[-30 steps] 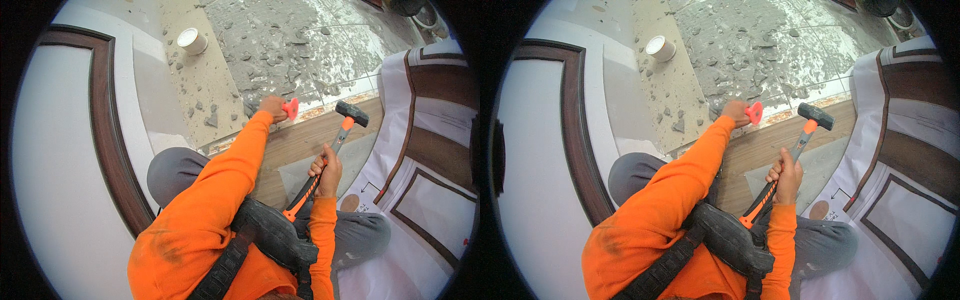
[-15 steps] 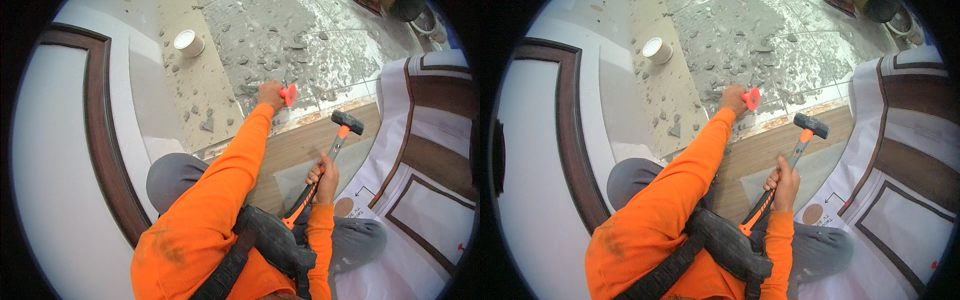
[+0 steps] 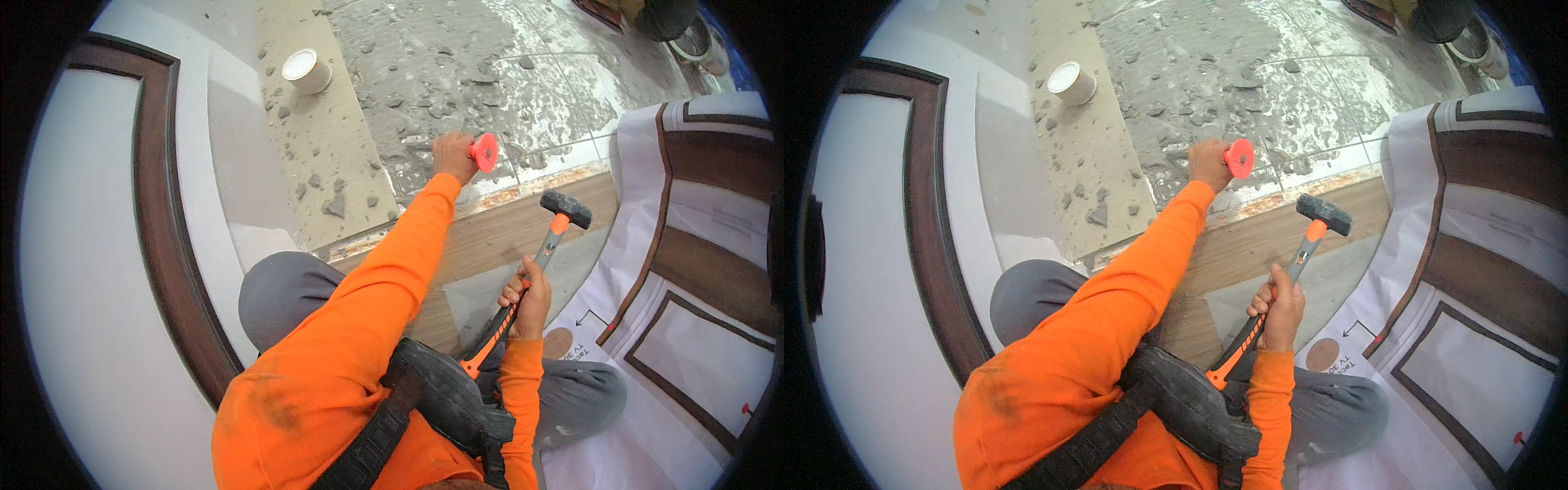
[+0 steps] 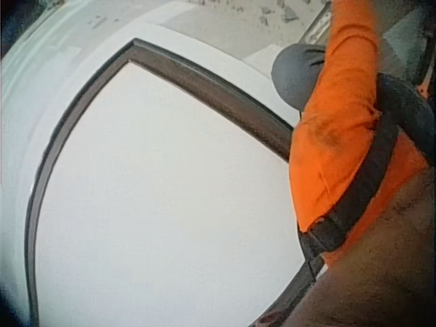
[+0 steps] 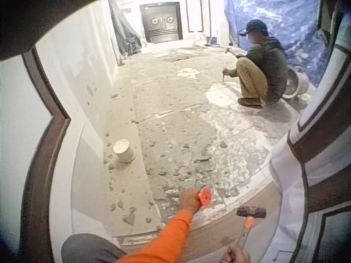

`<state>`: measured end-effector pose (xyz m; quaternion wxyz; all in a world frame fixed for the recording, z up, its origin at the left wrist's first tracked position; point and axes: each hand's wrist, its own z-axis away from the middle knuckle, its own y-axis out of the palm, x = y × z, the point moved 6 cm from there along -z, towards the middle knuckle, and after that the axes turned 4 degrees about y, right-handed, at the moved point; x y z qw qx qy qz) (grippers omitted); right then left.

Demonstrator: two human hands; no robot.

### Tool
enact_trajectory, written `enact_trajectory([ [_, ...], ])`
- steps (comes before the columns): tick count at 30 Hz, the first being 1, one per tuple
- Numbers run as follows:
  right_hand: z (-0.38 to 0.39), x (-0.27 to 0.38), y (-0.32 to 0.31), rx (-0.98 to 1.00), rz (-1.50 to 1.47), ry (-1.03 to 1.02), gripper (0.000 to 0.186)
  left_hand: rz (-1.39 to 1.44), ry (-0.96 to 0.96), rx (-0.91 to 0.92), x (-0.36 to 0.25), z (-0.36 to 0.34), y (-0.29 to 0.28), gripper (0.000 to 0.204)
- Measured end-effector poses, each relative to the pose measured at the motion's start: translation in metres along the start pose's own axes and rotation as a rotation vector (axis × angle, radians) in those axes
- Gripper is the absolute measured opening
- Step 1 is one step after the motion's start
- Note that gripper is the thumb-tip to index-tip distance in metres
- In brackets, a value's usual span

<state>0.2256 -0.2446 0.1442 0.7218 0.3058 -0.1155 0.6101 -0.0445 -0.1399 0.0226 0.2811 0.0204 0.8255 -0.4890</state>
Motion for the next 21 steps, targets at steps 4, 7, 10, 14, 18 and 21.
enact_trajectory([
  [4, -0.002, -0.003, 0.0, -0.005, 0.009, 0.008, 0.027, 0.28, -0.006, 0.223, -0.028, 0.005, 0.031, 0.022],
  [7, -0.001, -0.005, 0.001, -0.017, 0.025, 0.027, 0.028, 0.418, 0.097, 0.121, -0.068, -0.006, 0.024, 0.02],
  [10, -0.001, -0.002, -0.005, -0.025, 0.027, 0.029, 0.028, 0.223, 0.126, 0.184, -0.091, -0.031, 0.005, 0.015],
  [14, -0.005, -0.006, -0.01, -0.01, 0.017, 0.057, 0.027, -0.114, 0.038, -0.129, -0.001, -0.037, -0.005, 0.015],
  [18, -0.005, -0.007, -0.009, -0.028, -0.004, 0.051, 0.026, -0.099, -0.089, -0.172, 0.057, -0.023, -0.013, 0.017],
  [21, -0.008, -0.005, -0.012, -0.052, 0.007, 0.036, 0.026, -0.107, -0.296, 0.189, 0.004, -0.025, 0.015, 0.019],
])
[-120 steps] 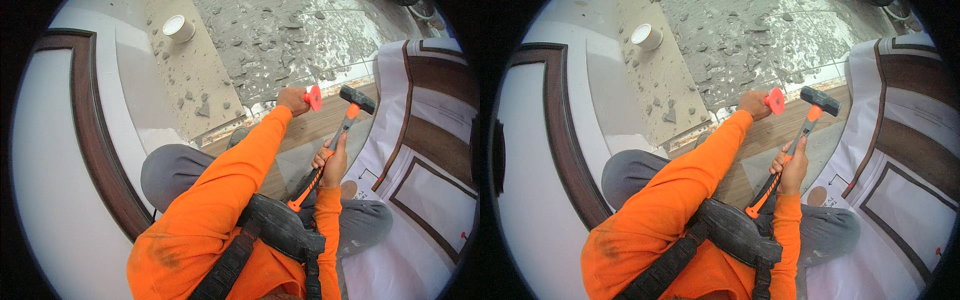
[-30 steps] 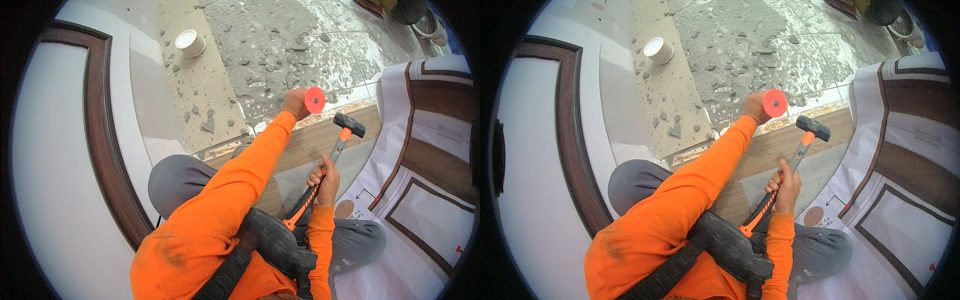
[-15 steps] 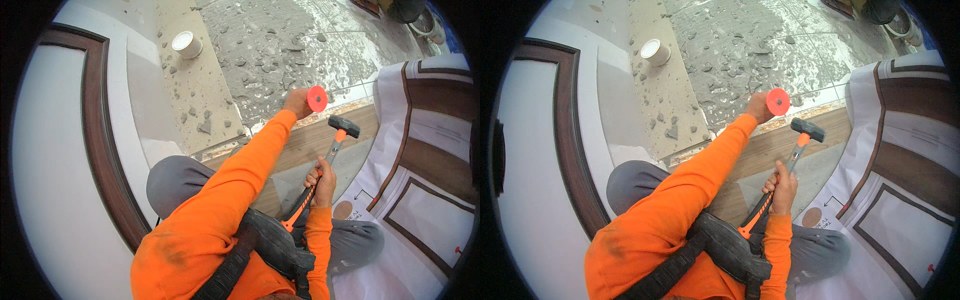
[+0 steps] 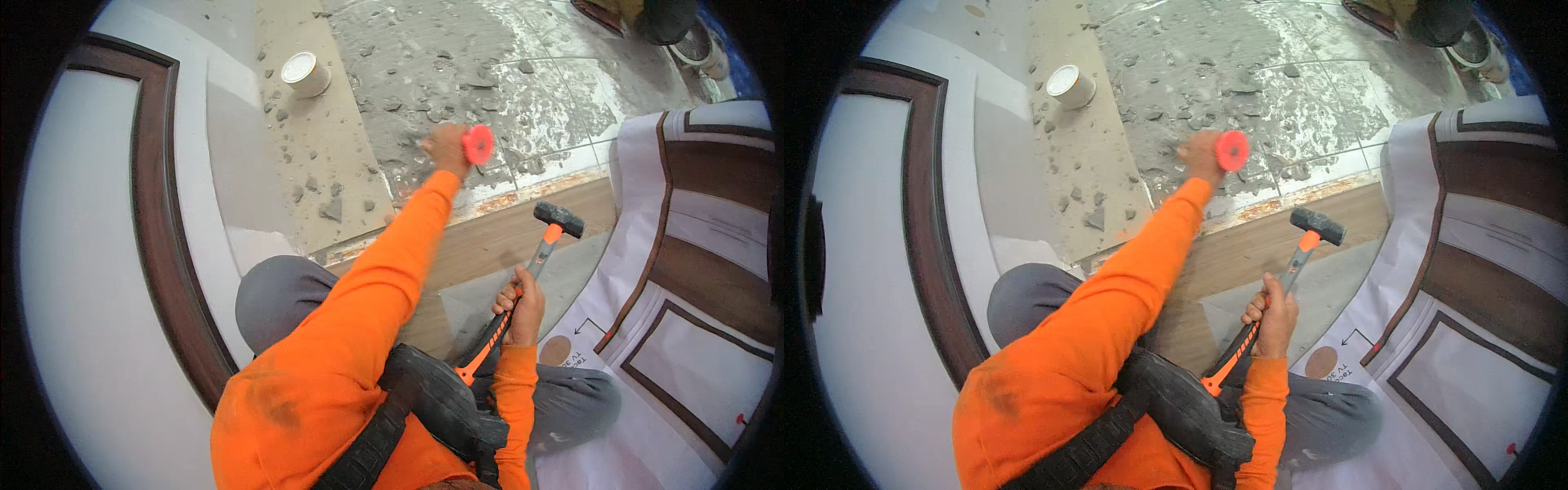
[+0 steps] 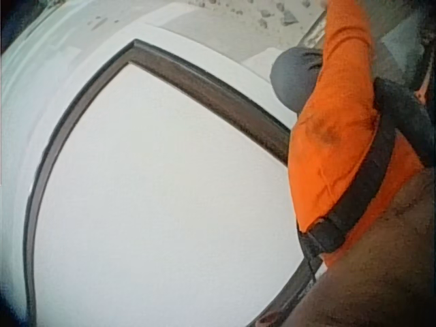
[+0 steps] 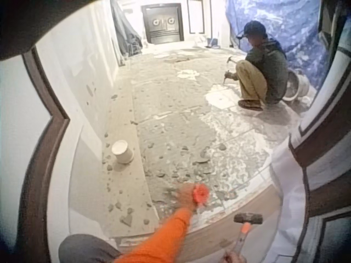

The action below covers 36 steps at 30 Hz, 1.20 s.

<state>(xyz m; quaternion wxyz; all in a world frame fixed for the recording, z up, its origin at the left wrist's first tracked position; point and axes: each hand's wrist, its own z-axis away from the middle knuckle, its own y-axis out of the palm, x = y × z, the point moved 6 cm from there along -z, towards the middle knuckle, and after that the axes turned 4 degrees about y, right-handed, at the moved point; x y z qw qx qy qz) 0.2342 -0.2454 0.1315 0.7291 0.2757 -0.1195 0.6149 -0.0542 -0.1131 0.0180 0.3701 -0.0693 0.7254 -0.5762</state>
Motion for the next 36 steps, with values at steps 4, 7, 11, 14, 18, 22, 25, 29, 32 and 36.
enact_trajectory([
  [4, 0.0, -0.006, 0.009, 0.031, 0.042, 0.036, 0.026, 0.255, 0.172, 0.014, -0.078, 0.031, 0.02, 0.019],
  [7, 0.0, -0.002, 0.004, 0.014, 0.047, 0.024, 0.026, 0.348, 0.362, 0.251, -0.132, 0.037, 0.006, 0.019],
  [11, 0.001, -0.001, 0.001, 0.005, 0.015, 0.034, 0.027, 0.229, 0.43, 0.042, -0.102, 0.022, -0.007, 0.019],
  [14, -0.004, -0.002, -0.007, 0.0, 0.008, 0.021, 0.027, 0.14, 0.342, 0.16, -0.064, -0.002, -0.007, 0.019],
  [18, -0.003, -0.004, 0.0, 0.003, 0.008, 0.006, 0.028, 0.125, 0.404, 0.061, -0.022, -0.011, -0.011, 0.025],
  [22, -0.007, -0.005, 0.003, 0.037, 0.03, 0.006, 0.029, 0.175, 0.319, 0.102, -0.007, -0.017, -0.008, 0.035],
  [25, -0.008, 0.005, 0.01, 0.043, 0.061, -0.031, 0.031, 0.118, 0.227, 0.22, -0.009, -0.026, -0.009, 0.037],
  [29, -0.005, 0.037, 0.037, 0.039, 0.169, -0.116, 0.041, 0.285, 0.194, 0.26, -0.008, -0.041, -0.02, 0.033],
  [32, -0.006, 0.068, 0.073, 0.071, 0.174, -0.221, 0.047, 0.27, 0.141, 0.307, 0.003, -0.056, -0.02, 0.033],
  [36, -0.043, 0.084, 0.106, 0.078, 0.3, -0.376, 0.051, 0.25, 0.214, 0.249, 0.002, -0.065, -0.017, 0.036],
])
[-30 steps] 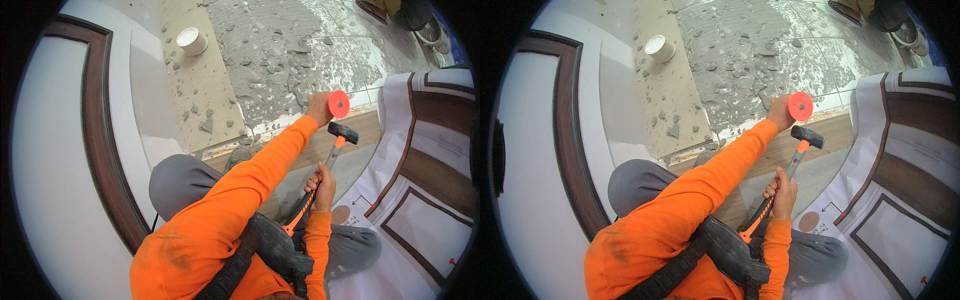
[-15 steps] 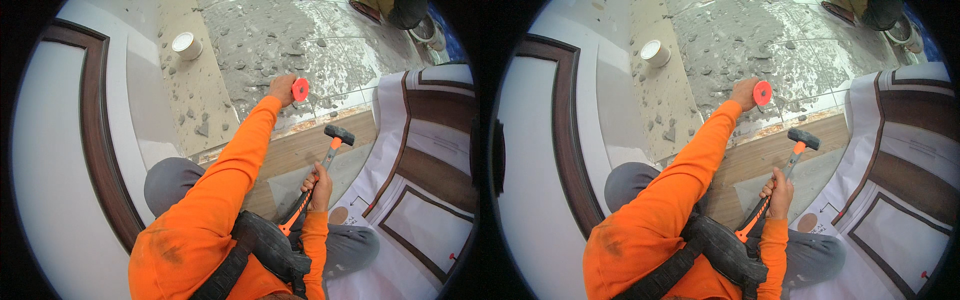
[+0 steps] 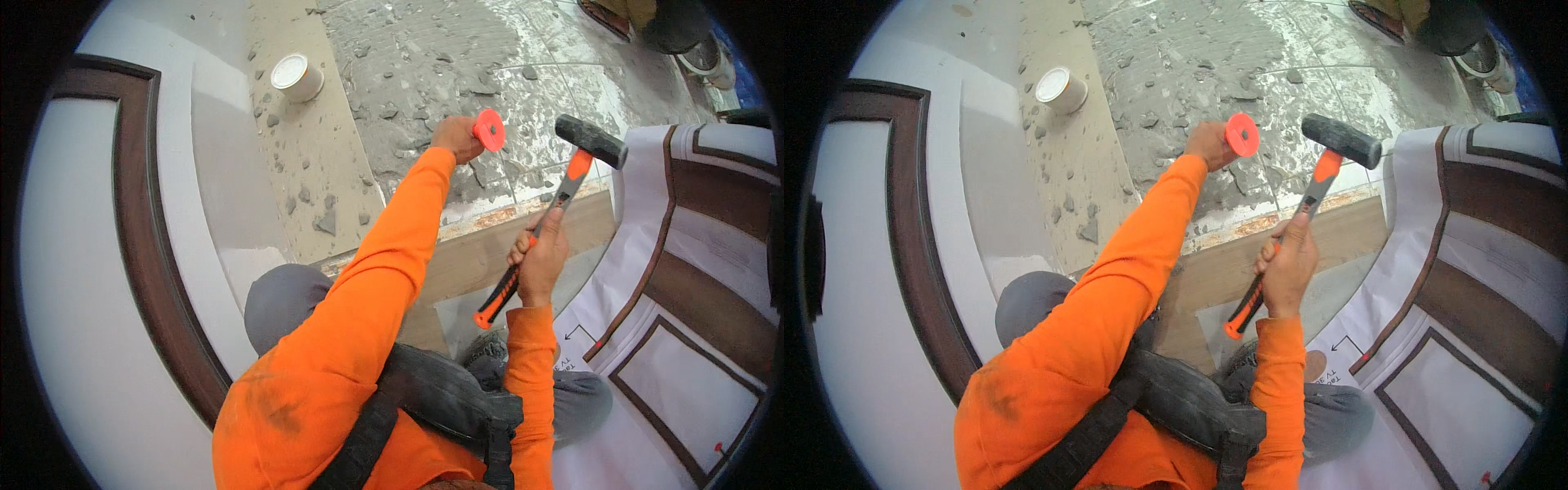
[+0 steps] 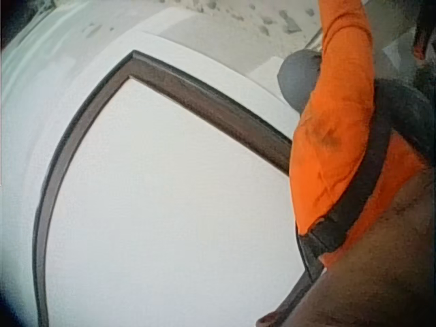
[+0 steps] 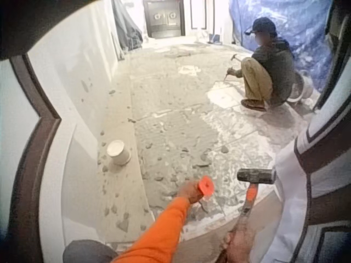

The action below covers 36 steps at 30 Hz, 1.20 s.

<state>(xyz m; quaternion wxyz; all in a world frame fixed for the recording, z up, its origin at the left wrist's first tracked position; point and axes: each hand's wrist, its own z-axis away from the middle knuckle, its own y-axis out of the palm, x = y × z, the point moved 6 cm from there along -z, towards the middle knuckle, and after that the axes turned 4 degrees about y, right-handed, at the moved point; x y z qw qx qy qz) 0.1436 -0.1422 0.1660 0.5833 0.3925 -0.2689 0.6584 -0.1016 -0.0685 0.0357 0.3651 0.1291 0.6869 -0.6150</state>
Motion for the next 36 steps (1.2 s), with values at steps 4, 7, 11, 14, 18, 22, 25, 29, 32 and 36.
enact_trajectory([
  [4, -0.02, -0.029, 0.025, 0.109, 0.063, 0.204, 0.052, 0.019, 0.087, -0.037, -0.006, -0.01, 0.004, 0.032],
  [7, -0.015, -0.018, 0.025, 0.095, -0.028, 0.354, 0.054, 0.064, 0.059, -0.05, 0.011, -0.009, 0.006, 0.029],
  [11, -0.015, 0.034, 0.01, -0.1, -0.194, 0.098, 0.059, 0.05, 0.099, -0.026, 0.009, -0.008, 0.009, 0.026],
  [14, -0.021, 0.045, 0.013, -0.16, -0.274, -0.036, 0.059, 0.097, 0.114, -0.019, 0.009, -0.006, 0.012, 0.025],
  [18, -0.032, -0.034, 0.027, -0.041, 0.13, 0.172, 0.056, 0.116, 0.097, -0.05, 0.002, -0.013, 0.011, 0.027],
  [22, -0.022, -0.021, 0.021, 0.006, -0.105, 0.433, 0.055, -0.004, 0.052, 0.028, 0.01, -0.018, 0.008, 0.031],
  [25, -0.023, 0.035, 0.014, -0.08, -0.209, 0.212, 0.056, 0.032, 0.091, 0.028, 0.015, -0.009, 0.008, 0.035],
  [29, -0.026, 0.064, 0.018, -0.205, -0.33, -0.121, 0.057, 0.09, 0.035, 0.039, 0.008, -0.008, 0.003, 0.033],
  [32, -0.032, 0.006, 0.032, -0.167, -0.187, -0.067, 0.055, 0.093, 0.077, 0.044, -0.004, -0.012, 0.0, 0.031],
  [36, -0.028, -0.047, 0.053, 0.132, 0.029, 0.415, 0.052, -0.175, -0.116, 0.163, 0.055, -0.001, 0.007, 0.032],
])
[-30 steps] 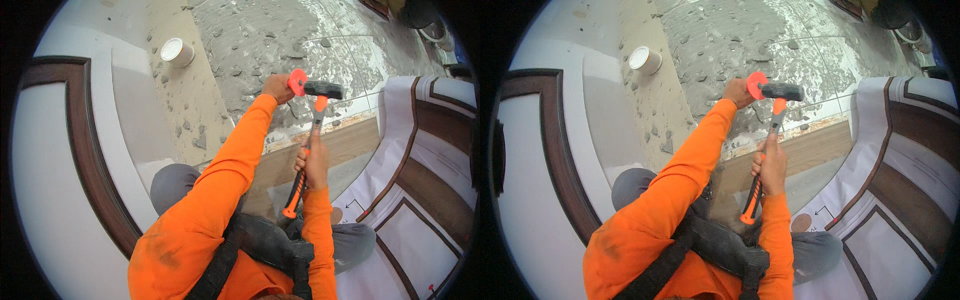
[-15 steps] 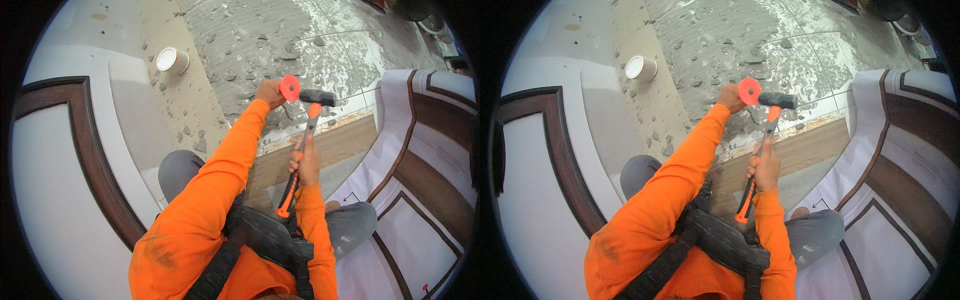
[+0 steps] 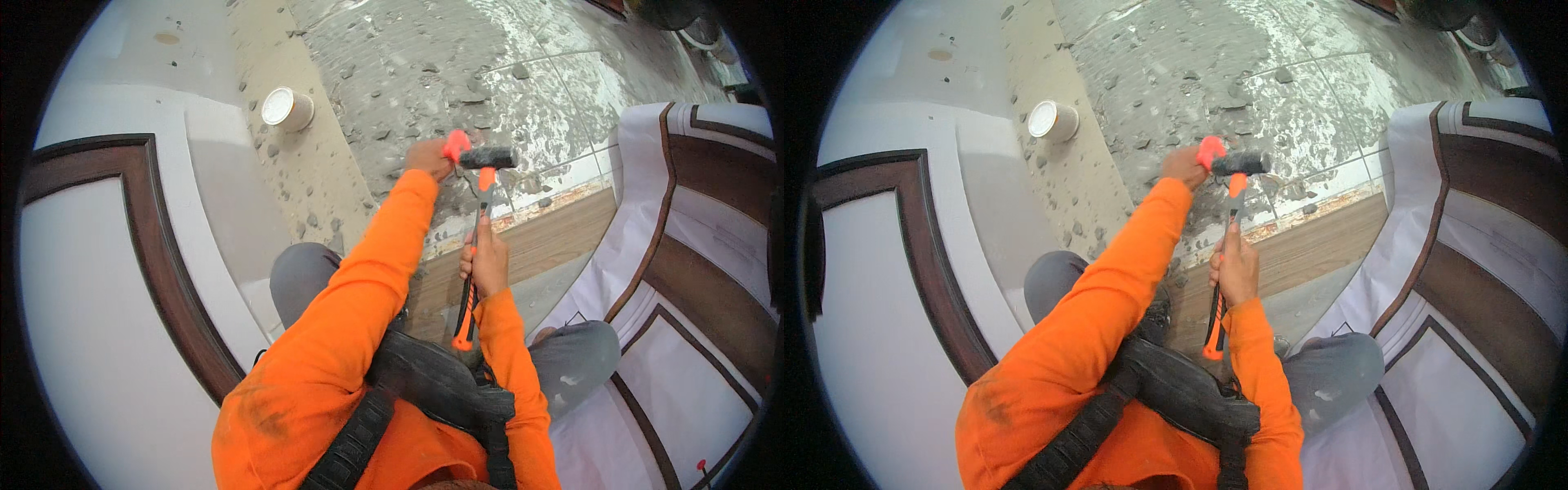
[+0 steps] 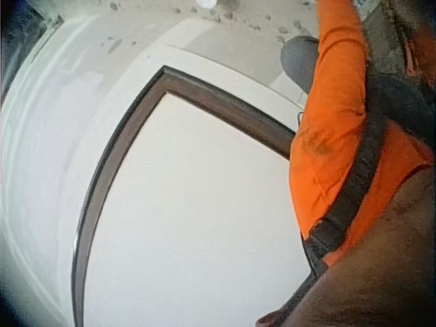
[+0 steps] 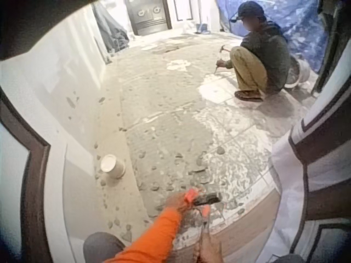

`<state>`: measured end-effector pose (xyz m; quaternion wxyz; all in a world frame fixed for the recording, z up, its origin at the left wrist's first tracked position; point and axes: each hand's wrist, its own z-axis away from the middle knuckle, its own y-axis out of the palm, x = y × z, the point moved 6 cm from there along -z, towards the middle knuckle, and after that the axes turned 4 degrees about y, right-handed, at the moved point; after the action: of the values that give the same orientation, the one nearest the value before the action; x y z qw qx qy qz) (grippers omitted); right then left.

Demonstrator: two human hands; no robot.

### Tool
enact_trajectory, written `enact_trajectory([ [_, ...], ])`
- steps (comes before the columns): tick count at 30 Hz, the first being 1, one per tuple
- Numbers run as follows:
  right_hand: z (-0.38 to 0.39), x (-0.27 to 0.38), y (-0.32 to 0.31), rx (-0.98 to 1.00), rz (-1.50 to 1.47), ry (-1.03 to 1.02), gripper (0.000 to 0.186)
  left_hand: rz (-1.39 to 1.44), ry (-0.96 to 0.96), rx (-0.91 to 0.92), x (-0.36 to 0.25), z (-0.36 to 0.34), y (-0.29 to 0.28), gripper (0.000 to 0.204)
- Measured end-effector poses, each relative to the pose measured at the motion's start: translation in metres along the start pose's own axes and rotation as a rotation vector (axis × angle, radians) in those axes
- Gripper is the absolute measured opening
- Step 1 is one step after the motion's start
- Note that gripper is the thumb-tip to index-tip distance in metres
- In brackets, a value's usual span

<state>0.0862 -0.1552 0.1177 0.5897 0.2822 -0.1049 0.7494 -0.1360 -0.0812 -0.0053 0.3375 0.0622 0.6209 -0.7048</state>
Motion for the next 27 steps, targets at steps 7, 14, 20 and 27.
enact_trajectory([
  [7, 0.02, 0.045, -0.018, -0.105, -0.201, -0.098, 0.051, 0.017, 0.229, 0.013, -0.023, 0.014, -0.001, 0.029],
  [14, 0.035, 0.069, -0.034, -0.145, -0.251, -0.237, 0.053, 0.29, 0.318, -0.076, -0.069, 0.008, -0.013, 0.025],
  [20, 0.03, 0.033, -0.029, -0.143, -0.21, -0.164, 0.055, 0.189, 0.173, -0.03, -0.036, 0.012, -0.007, 0.029],
  [27, 0.011, -0.019, -0.012, -0.018, -0.132, 0.005, 0.055, 0.217, 0.199, -0.037, -0.04, 0.014, -0.008, 0.031],
])
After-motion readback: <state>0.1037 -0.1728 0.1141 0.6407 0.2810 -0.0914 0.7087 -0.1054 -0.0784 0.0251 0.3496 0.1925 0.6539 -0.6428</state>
